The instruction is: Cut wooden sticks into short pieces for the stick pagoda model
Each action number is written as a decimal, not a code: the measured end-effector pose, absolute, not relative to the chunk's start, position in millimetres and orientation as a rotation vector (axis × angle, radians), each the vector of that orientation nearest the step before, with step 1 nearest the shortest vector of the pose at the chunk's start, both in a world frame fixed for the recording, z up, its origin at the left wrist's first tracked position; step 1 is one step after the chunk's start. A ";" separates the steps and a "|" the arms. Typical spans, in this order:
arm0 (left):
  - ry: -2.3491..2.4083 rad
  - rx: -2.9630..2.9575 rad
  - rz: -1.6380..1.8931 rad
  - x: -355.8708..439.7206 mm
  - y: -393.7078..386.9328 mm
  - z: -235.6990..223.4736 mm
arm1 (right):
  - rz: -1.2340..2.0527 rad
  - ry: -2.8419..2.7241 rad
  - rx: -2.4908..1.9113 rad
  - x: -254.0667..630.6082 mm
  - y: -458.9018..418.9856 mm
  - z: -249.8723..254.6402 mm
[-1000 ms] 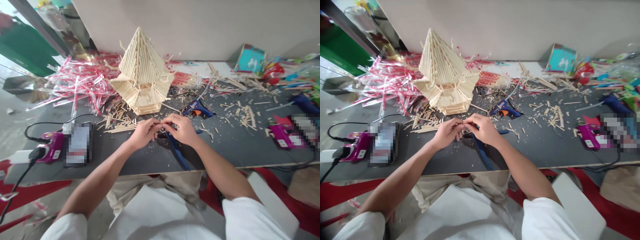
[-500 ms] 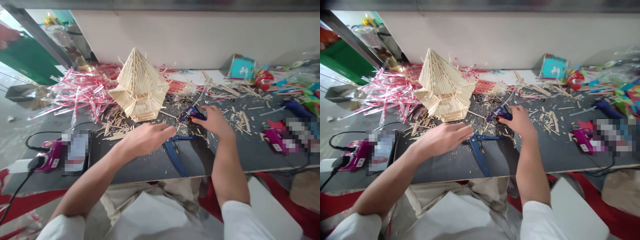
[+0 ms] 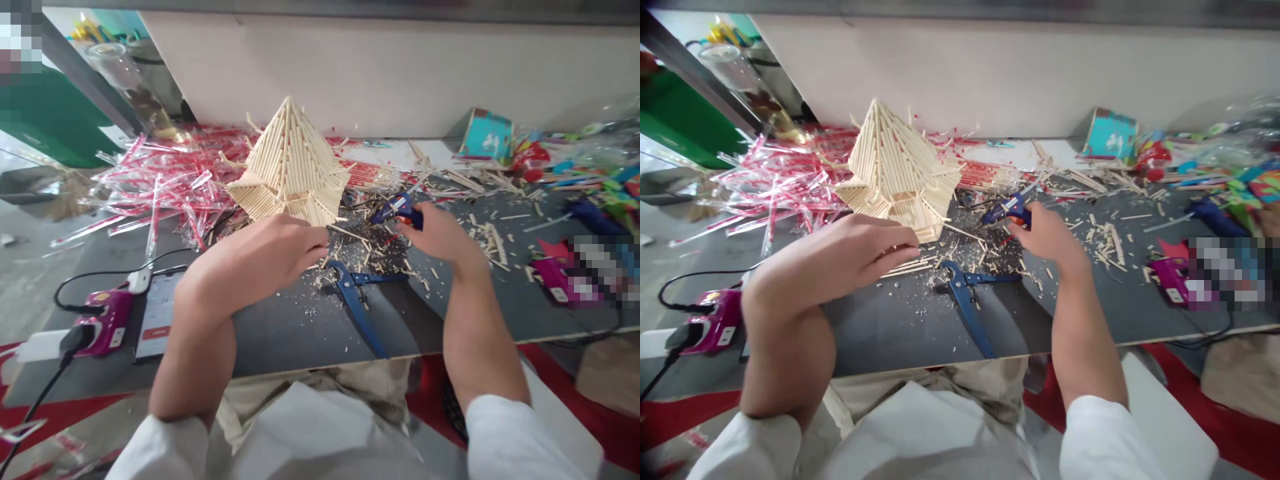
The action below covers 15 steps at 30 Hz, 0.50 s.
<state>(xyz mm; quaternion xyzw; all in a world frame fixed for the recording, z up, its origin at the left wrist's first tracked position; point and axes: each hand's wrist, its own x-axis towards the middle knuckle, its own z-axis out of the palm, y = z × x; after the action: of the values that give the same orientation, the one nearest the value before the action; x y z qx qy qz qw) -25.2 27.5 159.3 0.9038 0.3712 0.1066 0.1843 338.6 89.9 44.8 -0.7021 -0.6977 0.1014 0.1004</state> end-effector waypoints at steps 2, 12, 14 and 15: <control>1.099 2.590 0.279 -35.5 28.2 168.2 | 0.256 -1.967 -2.030 328.1 91.2 73.4; 1.439 2.397 0.106 -69.6 30.1 183.8 | -0.252 -1.610 -1.461 275.0 141.8 142.2; 1.426 2.392 0.101 -70.4 32.8 182.1 | -0.303 -1.621 -1.464 271.2 145.6 142.9; 1.411 2.400 0.112 -70.4 34.3 180.8 | -0.320 -1.644 -1.476 271.1 146.8 142.3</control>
<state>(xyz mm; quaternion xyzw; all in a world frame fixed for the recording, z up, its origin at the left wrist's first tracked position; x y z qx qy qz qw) -70.4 34.3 180.8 0.8477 0.4986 0.0396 0.1767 271.1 146.8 142.3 -0.5941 -0.6617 -0.1287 0.4390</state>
